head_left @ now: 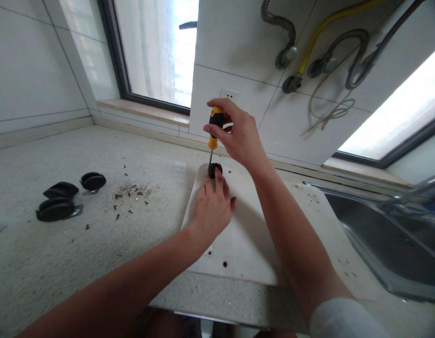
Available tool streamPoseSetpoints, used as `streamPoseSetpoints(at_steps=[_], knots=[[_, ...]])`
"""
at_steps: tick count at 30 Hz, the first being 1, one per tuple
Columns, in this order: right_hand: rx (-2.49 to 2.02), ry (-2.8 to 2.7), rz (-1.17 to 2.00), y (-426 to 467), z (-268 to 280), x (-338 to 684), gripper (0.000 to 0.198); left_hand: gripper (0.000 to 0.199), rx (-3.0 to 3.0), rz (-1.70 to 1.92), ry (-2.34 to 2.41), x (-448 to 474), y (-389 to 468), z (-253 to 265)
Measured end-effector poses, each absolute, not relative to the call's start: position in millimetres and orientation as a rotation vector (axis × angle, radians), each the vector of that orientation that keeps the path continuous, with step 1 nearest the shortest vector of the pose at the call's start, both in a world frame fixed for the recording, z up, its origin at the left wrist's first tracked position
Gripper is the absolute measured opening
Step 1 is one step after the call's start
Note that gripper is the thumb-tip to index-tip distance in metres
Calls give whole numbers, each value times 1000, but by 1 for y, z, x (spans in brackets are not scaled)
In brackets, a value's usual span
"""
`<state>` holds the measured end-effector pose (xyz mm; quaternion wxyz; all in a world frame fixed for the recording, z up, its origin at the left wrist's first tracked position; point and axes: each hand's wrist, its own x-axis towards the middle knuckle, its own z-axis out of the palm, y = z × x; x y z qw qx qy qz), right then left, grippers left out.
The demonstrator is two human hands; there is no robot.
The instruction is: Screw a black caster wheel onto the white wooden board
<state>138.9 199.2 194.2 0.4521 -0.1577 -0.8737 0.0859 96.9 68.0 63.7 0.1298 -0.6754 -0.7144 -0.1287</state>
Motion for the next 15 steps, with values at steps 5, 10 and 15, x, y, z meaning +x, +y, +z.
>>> streamPoseSetpoints(at_steps=[5, 10, 15], knots=[[-378, -2174, 249, 202, 194, 139, 47, 74, -1947, -402, -2057, 97, 69, 61], [-390, -2176, 247, 195, 196, 139, 40, 74, -1946, -383, -2048, 97, 69, 61], [-441, -2175, 227, 192, 198, 139, 37, 74, -1939, -353, -2046, 97, 69, 62]])
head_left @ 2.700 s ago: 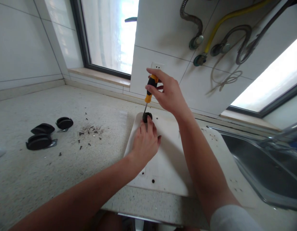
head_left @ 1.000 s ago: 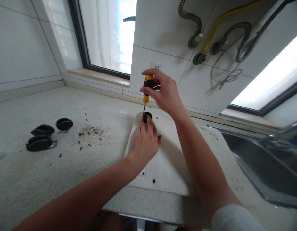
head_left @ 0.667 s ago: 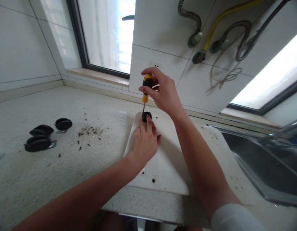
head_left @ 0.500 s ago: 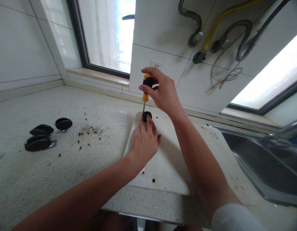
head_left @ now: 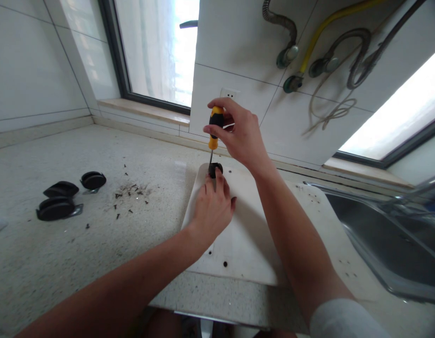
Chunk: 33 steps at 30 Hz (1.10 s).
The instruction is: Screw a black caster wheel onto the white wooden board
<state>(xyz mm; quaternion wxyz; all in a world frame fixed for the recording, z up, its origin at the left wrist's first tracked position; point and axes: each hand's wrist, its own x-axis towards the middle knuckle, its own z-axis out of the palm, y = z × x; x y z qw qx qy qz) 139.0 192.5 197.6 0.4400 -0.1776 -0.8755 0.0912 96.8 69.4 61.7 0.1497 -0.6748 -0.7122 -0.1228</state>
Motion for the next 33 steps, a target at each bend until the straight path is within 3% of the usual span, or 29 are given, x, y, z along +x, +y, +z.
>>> streamPoseSetpoints(at_steps=[33], knots=[[-414, -2190, 188, 186, 193, 134, 39, 67, -1949, -426, -2046, 97, 68, 61]])
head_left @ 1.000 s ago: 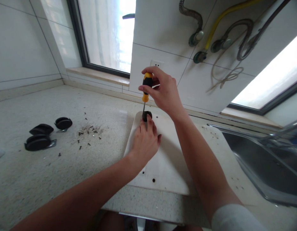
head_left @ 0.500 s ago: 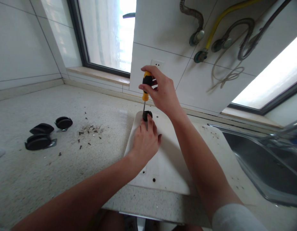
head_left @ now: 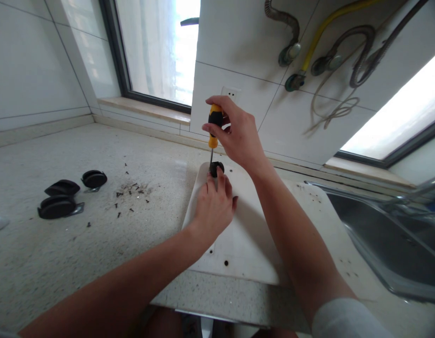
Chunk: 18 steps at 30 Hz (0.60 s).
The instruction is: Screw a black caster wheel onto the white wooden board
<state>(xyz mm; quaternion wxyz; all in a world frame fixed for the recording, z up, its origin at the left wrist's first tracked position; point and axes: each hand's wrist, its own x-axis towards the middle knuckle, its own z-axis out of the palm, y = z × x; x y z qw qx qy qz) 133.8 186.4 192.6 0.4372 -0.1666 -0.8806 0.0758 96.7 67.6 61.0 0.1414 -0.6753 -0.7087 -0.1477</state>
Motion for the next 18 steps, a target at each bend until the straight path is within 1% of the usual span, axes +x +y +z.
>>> streamPoseSetpoints(at_steps=[6, 11, 13, 16, 18], knots=[[-440, -2027, 115, 170, 203, 142, 40, 62, -1955, -429, -2024, 98, 66, 62], [-452, -1918, 43, 157, 211, 152, 36, 61, -1959, -397, -2042, 99, 64, 66], [-463, -1854, 61, 149, 214, 156, 42, 61, -1960, -370, -2047, 99, 63, 68], [-461, -1767, 172, 142, 217, 162, 55, 61, -1931, -351, -2050, 98, 62, 68], [-453, -1708, 211, 147, 212, 169, 60, 61, -1907, -353, -2055, 97, 62, 68]])
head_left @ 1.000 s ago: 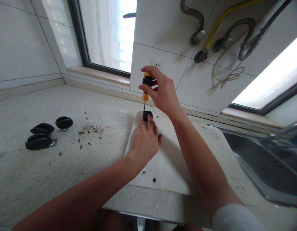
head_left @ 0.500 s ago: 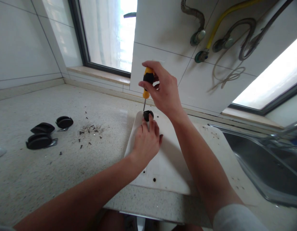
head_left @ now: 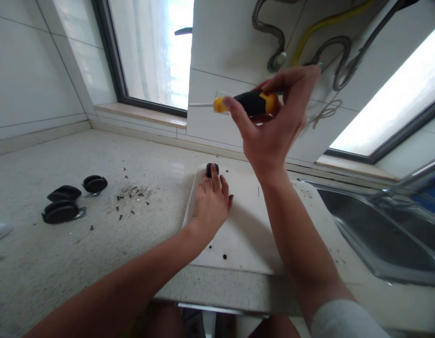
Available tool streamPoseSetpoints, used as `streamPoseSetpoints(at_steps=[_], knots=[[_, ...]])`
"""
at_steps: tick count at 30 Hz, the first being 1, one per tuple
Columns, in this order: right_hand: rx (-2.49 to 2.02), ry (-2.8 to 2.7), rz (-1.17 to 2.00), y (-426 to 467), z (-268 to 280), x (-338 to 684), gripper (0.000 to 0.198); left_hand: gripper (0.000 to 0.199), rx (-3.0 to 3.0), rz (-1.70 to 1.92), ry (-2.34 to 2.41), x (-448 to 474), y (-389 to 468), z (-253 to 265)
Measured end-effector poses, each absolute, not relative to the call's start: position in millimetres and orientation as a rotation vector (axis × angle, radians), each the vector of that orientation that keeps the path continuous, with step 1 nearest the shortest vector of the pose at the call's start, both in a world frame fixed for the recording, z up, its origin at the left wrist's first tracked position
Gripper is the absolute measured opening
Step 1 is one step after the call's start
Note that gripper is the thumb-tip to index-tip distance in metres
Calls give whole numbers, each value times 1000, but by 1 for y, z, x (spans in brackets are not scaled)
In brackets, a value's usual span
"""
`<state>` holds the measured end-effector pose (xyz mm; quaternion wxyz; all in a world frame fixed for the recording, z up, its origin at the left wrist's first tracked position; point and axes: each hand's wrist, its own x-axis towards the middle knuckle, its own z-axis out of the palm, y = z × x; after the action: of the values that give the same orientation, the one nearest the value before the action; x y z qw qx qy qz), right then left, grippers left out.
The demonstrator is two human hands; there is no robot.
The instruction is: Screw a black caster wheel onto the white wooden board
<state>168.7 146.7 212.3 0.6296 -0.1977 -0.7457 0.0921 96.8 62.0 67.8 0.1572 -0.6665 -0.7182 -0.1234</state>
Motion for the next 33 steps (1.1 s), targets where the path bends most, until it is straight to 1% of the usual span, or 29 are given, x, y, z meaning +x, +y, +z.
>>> streamPoseSetpoints(at_steps=[2, 5, 8, 11, 13, 20, 25, 28, 31, 33], knots=[[-468, -1665, 169, 160, 198, 178, 56, 61, -1904, -370, -2058, 94, 62, 68], [-578, -1675, 100, 179, 160, 200, 44, 61, -1883, -386, -2046, 88, 64, 71], [-821, -1709, 220, 183, 111, 223, 34, 57, -1839, -371, -2041, 81, 64, 74], [-935, -1643, 327, 175, 72, 236, 37, 49, -1830, -355, -2033, 77, 65, 76], [-953, -1653, 360, 171, 57, 240, 36, 45, -1819, -354, -2018, 74, 66, 76], [-984, -1639, 455, 181, 45, 242, 35, 39, -1795, -403, -1953, 70, 61, 86], [-971, -1616, 493, 186, 42, 240, 33, 45, -1778, -531, -1982, 50, 49, 100], [-968, -1605, 495, 186, 42, 238, 31, 47, -1647, -652, -2172, 1, 43, 100], [-953, -1607, 490, 185, 42, 236, 29, 40, -1572, -552, -2421, -72, 36, 92], [-943, -1606, 485, 184, 43, 236, 28, 32, -1501, -478, -2581, -117, 30, 85]])
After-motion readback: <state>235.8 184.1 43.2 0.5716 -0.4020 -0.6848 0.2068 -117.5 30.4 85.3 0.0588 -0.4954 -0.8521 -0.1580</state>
